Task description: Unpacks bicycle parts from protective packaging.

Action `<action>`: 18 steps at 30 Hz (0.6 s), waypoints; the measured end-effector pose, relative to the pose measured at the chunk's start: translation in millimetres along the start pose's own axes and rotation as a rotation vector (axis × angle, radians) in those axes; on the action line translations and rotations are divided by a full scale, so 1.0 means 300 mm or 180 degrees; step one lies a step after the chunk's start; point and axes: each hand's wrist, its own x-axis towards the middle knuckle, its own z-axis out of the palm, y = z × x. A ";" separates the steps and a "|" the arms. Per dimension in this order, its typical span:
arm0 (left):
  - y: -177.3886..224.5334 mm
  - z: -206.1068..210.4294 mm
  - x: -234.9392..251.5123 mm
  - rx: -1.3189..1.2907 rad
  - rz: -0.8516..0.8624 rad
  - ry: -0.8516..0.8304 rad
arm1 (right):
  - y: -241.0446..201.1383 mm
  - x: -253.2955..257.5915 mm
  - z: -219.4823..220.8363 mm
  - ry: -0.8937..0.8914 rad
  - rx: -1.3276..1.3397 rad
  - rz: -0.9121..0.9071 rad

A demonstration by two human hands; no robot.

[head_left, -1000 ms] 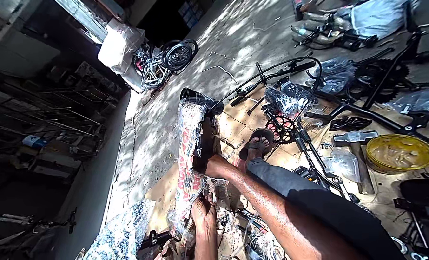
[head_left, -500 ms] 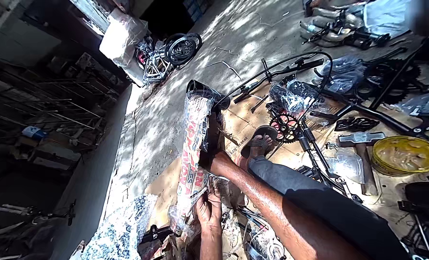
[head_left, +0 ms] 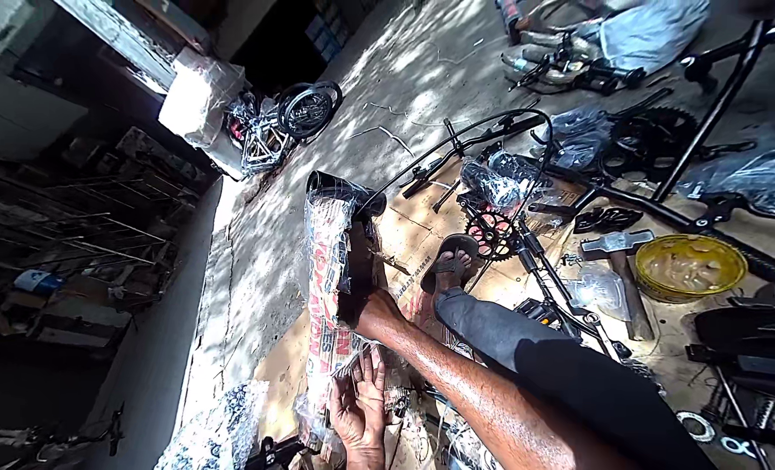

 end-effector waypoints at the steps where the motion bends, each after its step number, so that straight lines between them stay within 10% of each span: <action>1: -0.003 0.018 0.006 0.0219 0.0034 0.0189 | -0.005 -0.003 -0.012 -0.0119 -0.0015 0.0011; 6: -0.018 0.071 0.032 0.1066 0.0263 0.0975 | -0.078 -0.011 -0.252 -0.1185 0.0086 0.0263; 13: -0.041 0.080 0.050 0.1419 0.0359 0.1199 | 0.009 0.067 -0.517 0.1786 0.2273 0.0862; 18: 0.000 0.084 0.057 0.2344 0.0196 0.1227 | -0.004 0.147 -0.598 0.1785 0.3693 -0.0200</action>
